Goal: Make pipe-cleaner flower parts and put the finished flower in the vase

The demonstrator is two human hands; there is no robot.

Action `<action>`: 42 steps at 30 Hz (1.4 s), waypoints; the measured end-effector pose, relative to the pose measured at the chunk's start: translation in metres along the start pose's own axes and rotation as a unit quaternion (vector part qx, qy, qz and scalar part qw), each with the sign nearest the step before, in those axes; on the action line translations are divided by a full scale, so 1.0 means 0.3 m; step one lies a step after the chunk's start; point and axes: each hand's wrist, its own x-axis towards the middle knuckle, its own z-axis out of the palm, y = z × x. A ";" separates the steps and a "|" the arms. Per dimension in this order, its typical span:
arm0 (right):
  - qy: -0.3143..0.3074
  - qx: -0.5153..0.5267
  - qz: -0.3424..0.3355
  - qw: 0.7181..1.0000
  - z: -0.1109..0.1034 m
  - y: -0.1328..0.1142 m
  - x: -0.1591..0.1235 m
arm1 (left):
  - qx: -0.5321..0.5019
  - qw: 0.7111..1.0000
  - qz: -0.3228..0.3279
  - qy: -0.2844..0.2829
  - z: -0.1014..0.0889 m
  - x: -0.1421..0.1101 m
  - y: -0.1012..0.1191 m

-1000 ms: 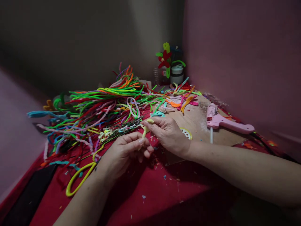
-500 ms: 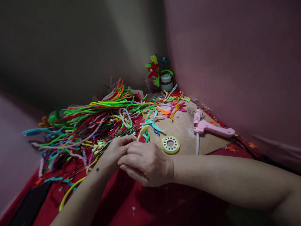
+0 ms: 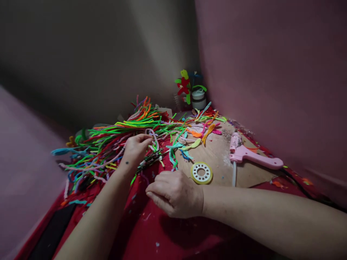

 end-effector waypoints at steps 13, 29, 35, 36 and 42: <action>0.004 0.009 -0.010 1.000 0.015 -0.002 -0.001 | 0.248 0.965 0.031 0.078 -0.092 0.108 -0.125; -0.007 0.014 0.007 1.000 0.012 0.016 -0.005 | 0.433 0.899 0.068 0.024 -0.177 0.137 -0.177; -0.007 0.013 0.013 1.000 0.017 0.016 -0.006 | 0.366 0.927 0.042 0.072 -0.189 0.110 -0.160; -0.008 0.013 0.013 1.000 0.017 0.015 -0.006 | 0.353 0.930 0.041 0.088 -0.191 0.111 -0.157; -0.013 0.021 0.017 1.000 0.016 0.010 -0.002 | 0.310 0.927 0.064 0.200 -0.201 0.142 -0.127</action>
